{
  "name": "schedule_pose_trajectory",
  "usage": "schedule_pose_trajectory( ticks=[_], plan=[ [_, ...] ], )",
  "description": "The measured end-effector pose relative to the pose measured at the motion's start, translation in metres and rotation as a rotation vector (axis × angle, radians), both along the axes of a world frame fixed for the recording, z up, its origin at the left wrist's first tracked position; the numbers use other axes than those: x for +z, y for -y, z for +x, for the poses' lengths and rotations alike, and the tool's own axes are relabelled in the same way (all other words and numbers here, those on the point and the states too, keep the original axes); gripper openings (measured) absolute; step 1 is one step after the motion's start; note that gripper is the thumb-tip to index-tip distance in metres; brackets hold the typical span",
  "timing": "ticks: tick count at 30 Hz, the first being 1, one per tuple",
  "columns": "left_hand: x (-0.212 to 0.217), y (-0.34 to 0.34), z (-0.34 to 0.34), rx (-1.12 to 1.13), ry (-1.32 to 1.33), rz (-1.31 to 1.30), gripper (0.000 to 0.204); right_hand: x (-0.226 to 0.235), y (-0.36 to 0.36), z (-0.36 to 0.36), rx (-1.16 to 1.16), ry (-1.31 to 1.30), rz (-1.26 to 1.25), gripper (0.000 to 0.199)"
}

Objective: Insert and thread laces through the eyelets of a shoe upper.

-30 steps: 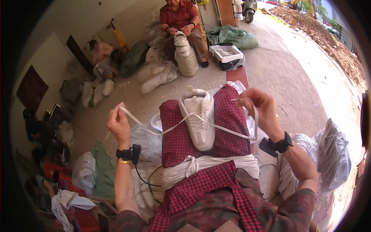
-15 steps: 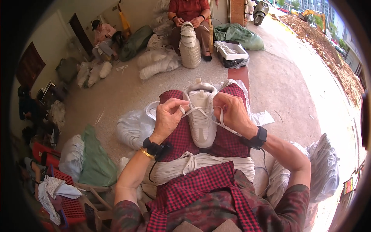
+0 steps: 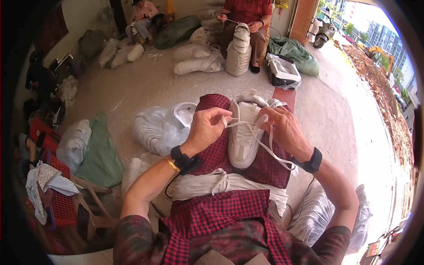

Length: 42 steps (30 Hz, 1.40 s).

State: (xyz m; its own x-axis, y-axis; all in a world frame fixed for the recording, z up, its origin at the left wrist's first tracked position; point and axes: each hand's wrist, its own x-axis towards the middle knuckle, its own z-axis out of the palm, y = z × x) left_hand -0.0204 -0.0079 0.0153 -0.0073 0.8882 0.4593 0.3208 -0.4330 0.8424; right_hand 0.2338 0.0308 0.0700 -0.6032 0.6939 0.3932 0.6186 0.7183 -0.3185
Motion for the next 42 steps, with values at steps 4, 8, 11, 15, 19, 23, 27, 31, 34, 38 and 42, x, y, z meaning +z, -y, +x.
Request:
schedule_pose_trajectory(
  ticks=[4, 8, 11, 15, 19, 23, 27, 31, 34, 38, 42],
  plan=[
    [-0.003, 0.001, 0.003, 0.081, -0.091, 0.01, 0.011, 0.005, -0.005, -0.001, 0.07, 0.16, 0.185, 0.03],
    [-0.006, -0.001, 0.007, 0.099, -0.069, 0.042, 0.008, 0.009, -0.013, -0.003, 0.219, 0.239, 0.313, 0.025],
    [-0.006, -0.002, 0.01, 0.11, -0.054, 0.144, 0.008, 0.011, -0.017, -0.006, 0.237, 0.283, 0.308, 0.021],
    [-0.008, 0.0, 0.011, 0.121, -0.059, 0.173, 0.007, 0.013, -0.021, -0.009, 0.249, 0.327, 0.271, 0.023],
    [-0.006, 0.0, 0.014, 0.155, -0.035, 0.186, 0.006, 0.016, -0.024, -0.01, 0.28, 0.321, 0.255, 0.025],
    [-0.008, -0.001, 0.015, 0.155, -0.029, 0.213, 0.006, 0.017, -0.027, -0.012, 0.281, 0.313, 0.184, 0.029],
    [-0.011, -0.003, 0.014, 0.155, -0.049, 0.273, 0.007, 0.023, -0.026, -0.017, 0.225, 0.364, 0.059, 0.038],
    [-0.016, -0.009, 0.019, 0.121, -0.138, 0.272, 0.007, 0.027, -0.031, -0.018, 0.266, 0.413, 0.052, 0.036],
    [-0.012, -0.014, 0.02, 0.06, -0.194, 0.274, 0.016, 0.032, -0.038, -0.011, 0.292, 0.439, -0.012, 0.039],
    [0.017, -0.023, 0.003, -0.142, -0.424, 0.357, 0.032, 0.049, -0.046, -0.025, 0.29, 0.674, -0.111, 0.03],
    [0.035, -0.042, -0.011, -0.215, -1.013, 0.642, 0.016, 0.027, -0.051, -0.025, 0.303, 0.782, 0.183, 0.017]
  ],
)
